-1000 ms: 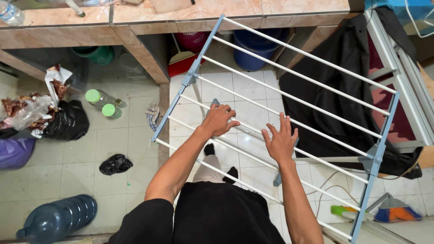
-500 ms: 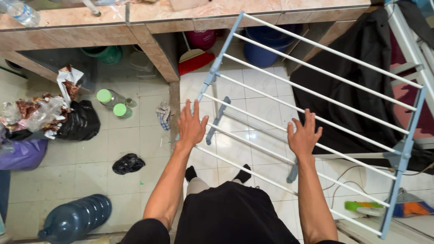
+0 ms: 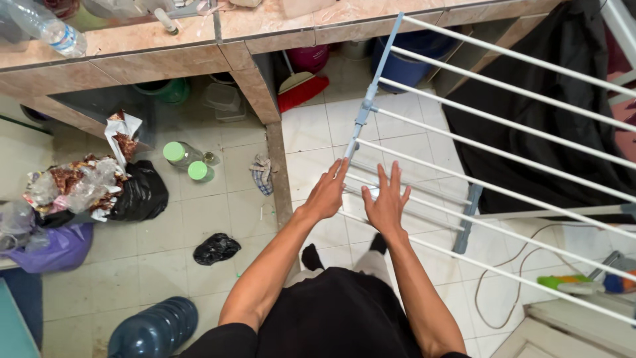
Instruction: The person assembles a folding clothes-drying rack on the floor, fitting white horizontal bars into the blue plastic frame joints and using a screwdriver to tighten the connectors. They press each bar into place, adjust the frame, and reposition the rack as they work around it.
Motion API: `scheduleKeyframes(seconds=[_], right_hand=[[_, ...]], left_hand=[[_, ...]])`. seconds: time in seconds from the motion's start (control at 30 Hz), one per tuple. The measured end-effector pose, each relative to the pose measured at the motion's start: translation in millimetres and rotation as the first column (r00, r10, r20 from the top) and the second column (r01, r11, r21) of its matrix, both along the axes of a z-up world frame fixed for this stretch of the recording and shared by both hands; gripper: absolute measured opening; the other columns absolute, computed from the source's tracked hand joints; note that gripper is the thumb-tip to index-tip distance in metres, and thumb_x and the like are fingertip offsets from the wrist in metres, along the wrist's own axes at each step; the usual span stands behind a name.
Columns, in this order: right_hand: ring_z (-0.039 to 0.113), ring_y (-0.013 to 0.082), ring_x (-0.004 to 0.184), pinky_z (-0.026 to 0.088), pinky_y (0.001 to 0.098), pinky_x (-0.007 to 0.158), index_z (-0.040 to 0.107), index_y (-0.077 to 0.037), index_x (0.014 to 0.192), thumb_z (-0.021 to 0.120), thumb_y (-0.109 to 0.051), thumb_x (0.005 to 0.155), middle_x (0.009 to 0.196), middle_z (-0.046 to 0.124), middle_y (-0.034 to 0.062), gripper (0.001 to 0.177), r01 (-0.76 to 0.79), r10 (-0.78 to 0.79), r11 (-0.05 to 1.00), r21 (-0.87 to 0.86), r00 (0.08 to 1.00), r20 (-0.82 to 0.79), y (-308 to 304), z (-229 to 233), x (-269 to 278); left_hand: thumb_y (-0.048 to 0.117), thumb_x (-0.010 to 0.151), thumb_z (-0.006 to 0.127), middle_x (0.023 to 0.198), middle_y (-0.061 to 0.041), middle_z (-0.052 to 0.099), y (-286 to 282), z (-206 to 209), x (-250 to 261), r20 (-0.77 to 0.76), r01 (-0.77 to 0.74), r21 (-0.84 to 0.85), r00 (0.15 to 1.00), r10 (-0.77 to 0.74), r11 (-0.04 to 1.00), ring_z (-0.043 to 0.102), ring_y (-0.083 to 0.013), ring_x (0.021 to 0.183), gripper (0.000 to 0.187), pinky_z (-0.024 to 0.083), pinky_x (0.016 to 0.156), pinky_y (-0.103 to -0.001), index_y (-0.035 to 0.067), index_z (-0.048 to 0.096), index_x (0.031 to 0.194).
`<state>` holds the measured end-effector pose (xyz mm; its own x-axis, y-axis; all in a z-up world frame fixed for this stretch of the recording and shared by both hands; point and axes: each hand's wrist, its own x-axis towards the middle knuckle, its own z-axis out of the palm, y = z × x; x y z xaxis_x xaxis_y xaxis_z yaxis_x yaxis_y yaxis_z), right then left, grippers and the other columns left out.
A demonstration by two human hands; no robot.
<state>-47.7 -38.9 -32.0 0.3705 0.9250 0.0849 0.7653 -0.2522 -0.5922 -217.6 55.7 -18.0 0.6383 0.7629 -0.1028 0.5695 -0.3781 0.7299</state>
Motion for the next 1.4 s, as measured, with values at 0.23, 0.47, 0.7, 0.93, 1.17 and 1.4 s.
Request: scheduleKeyframes(seconds=[0.23, 0.47, 0.7, 0.93, 1.17, 1.4], right_hand=[[0.022, 0.0423, 0.154, 0.011, 0.0793, 0.109, 0.043, -0.011, 0.155, 0.056, -0.044, 0.099, 0.168, 0.021, 0.0237, 0.066, 0.041, -0.031, 0.996, -0.084, 0.993, 0.115, 29.3, 5.9, -23.7], [0.039, 0.0407, 0.137, 0.026, 0.0648, 0.105, 0.049, -0.007, 0.151, 0.062, -0.042, 0.099, 0.148, 0.040, 0.0279, 0.063, 0.171, -0.177, 0.984, 0.049, 0.974, 0.144, 58.8, 5.7, -13.2], [0.052, 0.0314, 0.112, 0.035, 0.0528, 0.093, 0.071, -0.012, 0.124, 0.069, -0.033, 0.093, 0.126, 0.057, 0.0146, 0.037, 0.275, -0.295, 0.947, 0.164, 0.949, 0.112, 125.8, 25.5, -24.0], [0.066, 0.0263, 0.098, 0.049, 0.0395, 0.085, 0.073, -0.004, 0.111, 0.067, -0.014, 0.096, 0.111, 0.066, 0.0127, 0.018, 0.320, -0.273, 0.894, 0.313, 0.944, -0.185, 189.5, 52.7, -16.4], [0.069, 0.0279, 0.098, 0.058, 0.0335, 0.077, 0.071, 0.000, 0.110, 0.063, -0.007, 0.098, 0.112, 0.070, 0.0156, 0.016, 0.261, -0.162, 0.892, 0.368, 0.947, -0.276, 261.6, 76.9, -12.6], [0.072, 0.0242, 0.084, 0.058, 0.0319, 0.069, 0.075, -0.002, 0.106, 0.066, -0.009, 0.096, 0.101, 0.074, 0.0126, 0.015, 0.306, -0.227, 0.933, 0.190, 0.909, -0.350, 341.4, 59.6, -3.4]], left_hand=[[0.017, 0.102, 0.053, 0.166, -0.017, 0.025, 15.5, 18.4, -18.1, -0.075, 0.186, -0.055, 0.979, -0.190, 0.981, 0.054, -0.0456, 0.125, 0.068, 0.046, 0.102, -0.051, 0.010, 0.020, 0.161], [0.015, 0.098, 0.058, 0.137, -0.014, 0.063, 70.1, 36.2, -17.2, 0.031, 0.321, 0.023, 0.946, -0.322, 0.947, 0.063, -0.0369, 0.120, 0.041, 0.053, 0.098, -0.046, 0.010, 0.060, 0.139], [0.019, 0.090, 0.070, 0.105, -0.018, 0.068, 161.9, 54.1, 8.3, 0.039, 0.478, -0.041, 0.878, -0.477, 0.877, 0.064, -0.0399, 0.105, 0.026, 0.051, 0.090, -0.048, 0.005, 0.072, 0.112], [0.017, 0.094, 0.066, 0.101, -0.016, 0.070, 251.3, 53.6, 45.1, 0.105, 0.460, -0.023, 0.884, -0.455, 0.888, 0.066, -0.0368, 0.099, 0.018, 0.052, 0.088, -0.046, 0.004, 0.073, 0.104], [0.012, 0.093, 0.066, 0.095, -0.017, 0.070, 315.2, 75.4, 64.0, 0.318, 0.229, 0.027, 0.921, -0.226, 0.973, 0.070, -0.0348, 0.084, 0.013, 0.055, 0.076, -0.042, 0.002, 0.074, 0.098], [0.012, 0.093, 0.066, 0.092, -0.016, 0.070, 407.1, 74.0, 70.9, 0.301, 0.220, 0.037, 0.928, -0.220, 0.975, 0.070, -0.0353, 0.078, 0.013, 0.055, 0.072, -0.043, 0.003, 0.074, 0.097]])
